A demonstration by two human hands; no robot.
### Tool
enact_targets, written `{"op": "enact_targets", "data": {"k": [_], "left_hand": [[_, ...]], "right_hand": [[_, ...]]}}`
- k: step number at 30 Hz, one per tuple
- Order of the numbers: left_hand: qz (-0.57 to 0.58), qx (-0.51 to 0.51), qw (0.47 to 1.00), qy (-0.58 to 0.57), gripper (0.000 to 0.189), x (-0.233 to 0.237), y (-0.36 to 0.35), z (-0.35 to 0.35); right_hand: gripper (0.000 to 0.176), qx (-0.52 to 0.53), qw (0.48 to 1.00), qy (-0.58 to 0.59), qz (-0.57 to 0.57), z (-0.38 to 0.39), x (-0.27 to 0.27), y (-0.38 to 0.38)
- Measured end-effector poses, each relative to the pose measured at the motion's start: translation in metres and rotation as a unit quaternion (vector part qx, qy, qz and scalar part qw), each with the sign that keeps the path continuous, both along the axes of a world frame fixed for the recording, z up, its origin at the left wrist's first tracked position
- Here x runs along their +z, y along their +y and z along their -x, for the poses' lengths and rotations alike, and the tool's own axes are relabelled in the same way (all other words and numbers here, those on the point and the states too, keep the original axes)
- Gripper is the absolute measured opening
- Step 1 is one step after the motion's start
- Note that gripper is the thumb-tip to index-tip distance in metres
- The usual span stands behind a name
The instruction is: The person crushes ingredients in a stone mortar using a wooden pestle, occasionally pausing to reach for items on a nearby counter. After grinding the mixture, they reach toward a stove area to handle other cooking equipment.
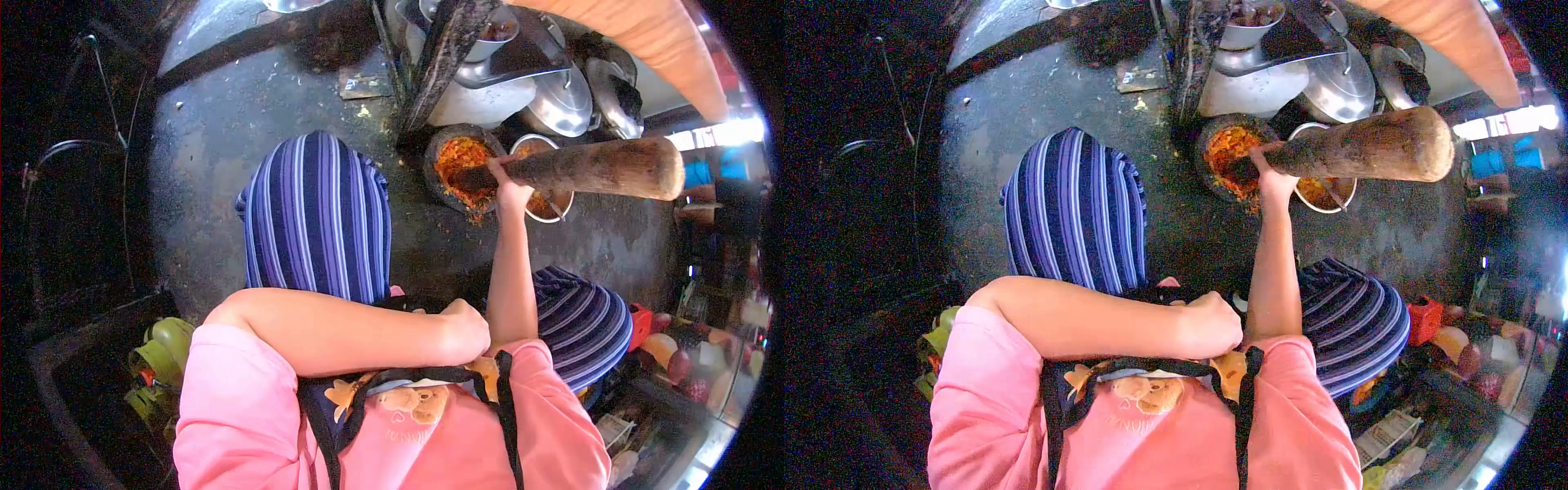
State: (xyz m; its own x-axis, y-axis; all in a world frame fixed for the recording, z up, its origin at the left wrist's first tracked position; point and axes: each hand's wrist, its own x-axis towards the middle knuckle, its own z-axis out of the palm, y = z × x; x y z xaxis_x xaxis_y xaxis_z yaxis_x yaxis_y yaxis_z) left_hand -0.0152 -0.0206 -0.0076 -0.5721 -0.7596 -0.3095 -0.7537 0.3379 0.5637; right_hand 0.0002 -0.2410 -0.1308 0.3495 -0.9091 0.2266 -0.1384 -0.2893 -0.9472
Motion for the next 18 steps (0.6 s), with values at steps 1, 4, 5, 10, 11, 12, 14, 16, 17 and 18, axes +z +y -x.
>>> {"op": "enact_targets", "data": {"k": [1, 4, 5, 10, 11, 12, 14, 16, 17, 18], "left_hand": [[0.026, 0.024, 0.999, 0.041, 0.007, -0.003, 0.004, 0.001], [0.042, -0.004, 0.999, 0.020, 0.009, 0.003, 0.005, -0.005], [0.057, -0.017, 0.998, 0.013, 0.009, 0.004, 0.004, -0.005], [0.238, 0.074, 0.962, 0.114, 0.014, 0.085, -0.007, -0.017], [0.321, 0.090, 0.934, 0.126, 0.017, 0.112, -0.007, -0.022], [0.300, 0.103, 0.937, 0.145, 0.020, 0.140, -0.006, -0.025], [0.434, 0.196, 0.872, 0.115, 0.020, 0.150, 0.004, -0.014], [0.397, 0.180, 0.895, 0.090, 0.020, 0.156, 0.020, -0.032], [0.375, 0.171, 0.908, 0.074, 0.020, 0.157, 0.030, -0.043], [0.357, 0.161, 0.918, 0.063, 0.020, 0.160, 0.039, -0.047]], "right_hand": [[0.021, -0.008, 0.995, -0.085, -0.043, -0.003, 0.013, 0.012], [0.019, 0.022, 0.994, -0.108, 0.012, -0.005, 0.081, 0.011], [0.020, 0.029, 0.994, -0.101, 0.026, -0.003, 0.105, 0.009], [0.026, 0.009, 0.987, -0.159, 0.021, 0.000, 0.035, -0.027], [0.028, -0.022, 0.986, -0.164, 0.011, 0.000, 0.007, -0.033], [0.035, -0.065, 0.989, -0.126, -0.038, -0.003, 0.005, -0.010], [0.048, -0.035, 0.981, -0.143, -0.124, -0.004, -0.003, 0.003], [0.036, -0.025, 0.977, -0.200, -0.073, -0.010, 0.032, 0.009], [0.033, 0.012, 0.979, -0.196, -0.058, -0.006, 0.052, 0.005], [0.026, 0.031, 0.981, -0.193, -0.007, -0.004, 0.065, -0.004]]}}
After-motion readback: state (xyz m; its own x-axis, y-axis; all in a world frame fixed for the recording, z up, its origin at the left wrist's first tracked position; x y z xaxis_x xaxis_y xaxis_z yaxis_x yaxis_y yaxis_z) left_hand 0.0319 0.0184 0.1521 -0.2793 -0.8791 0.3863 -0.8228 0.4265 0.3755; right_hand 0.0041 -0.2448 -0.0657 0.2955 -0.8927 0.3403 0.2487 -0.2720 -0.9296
